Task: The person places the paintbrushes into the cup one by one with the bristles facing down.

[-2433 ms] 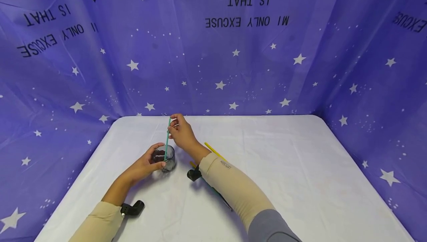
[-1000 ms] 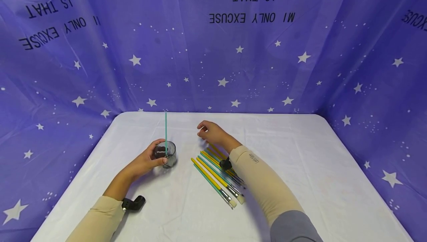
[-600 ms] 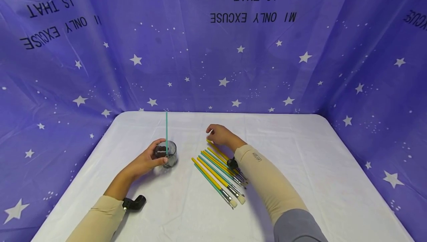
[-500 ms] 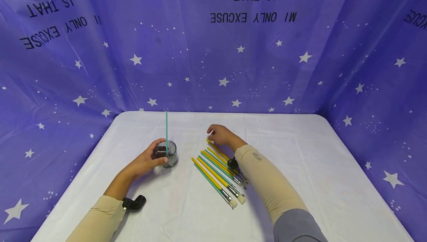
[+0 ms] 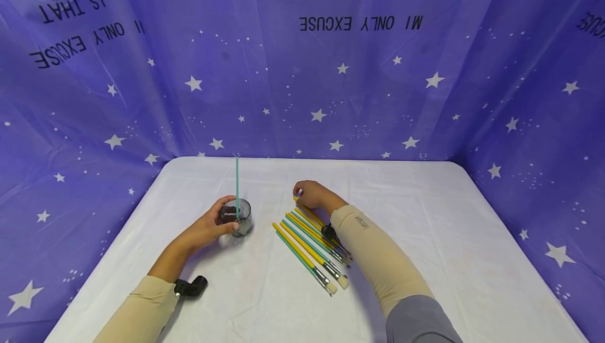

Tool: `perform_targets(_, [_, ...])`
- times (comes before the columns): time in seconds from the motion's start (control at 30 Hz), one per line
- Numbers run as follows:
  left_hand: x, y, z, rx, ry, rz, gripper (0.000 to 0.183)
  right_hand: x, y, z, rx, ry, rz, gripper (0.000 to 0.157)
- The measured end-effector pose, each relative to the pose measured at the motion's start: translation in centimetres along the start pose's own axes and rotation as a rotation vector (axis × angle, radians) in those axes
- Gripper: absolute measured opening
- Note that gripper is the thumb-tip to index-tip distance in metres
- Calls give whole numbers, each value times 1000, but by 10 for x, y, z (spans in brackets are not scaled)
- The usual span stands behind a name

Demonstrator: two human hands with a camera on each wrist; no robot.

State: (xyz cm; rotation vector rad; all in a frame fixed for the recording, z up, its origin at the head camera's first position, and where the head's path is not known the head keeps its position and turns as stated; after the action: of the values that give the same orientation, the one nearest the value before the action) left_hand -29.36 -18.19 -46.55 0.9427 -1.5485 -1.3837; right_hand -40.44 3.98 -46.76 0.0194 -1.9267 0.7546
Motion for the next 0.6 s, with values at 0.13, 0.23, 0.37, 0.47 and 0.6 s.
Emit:
perform_targets(0.13, [1, 0, 0, 0, 1, 3, 77, -3, 1, 2, -2, -11, 8, 17])
perform_targets(0.23, [1, 1, 0, -5, -1, 5, 77, -4, 1, 3, 5, -15, 9, 16])
perform_targets(0.37, [1, 2, 1, -7, -5, 8, 78, -2, 2, 3, 6, -9, 12, 15])
perform_targets(0.47, [1, 2, 0, 2, -4, 10, 78, -1, 3, 3, 0, -11, 41, 16])
perform_targets(0.6, [-1, 4, -3, 3, -3, 3, 78, 1, 2, 0, 2, -27, 95, 16])
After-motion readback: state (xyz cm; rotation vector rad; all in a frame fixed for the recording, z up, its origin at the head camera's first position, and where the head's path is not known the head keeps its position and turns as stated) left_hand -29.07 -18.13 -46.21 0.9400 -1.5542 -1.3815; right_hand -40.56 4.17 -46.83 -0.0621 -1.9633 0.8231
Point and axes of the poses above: each hand's wrist, its own z-axis towards the middle knuckle, its own x-axis out of the back of the hand, y = z × x, the point moved 10 cm from there along z, towards the middle knuckle, and after that the axes turned 8 degrees about -z, right-handed, at the moved point
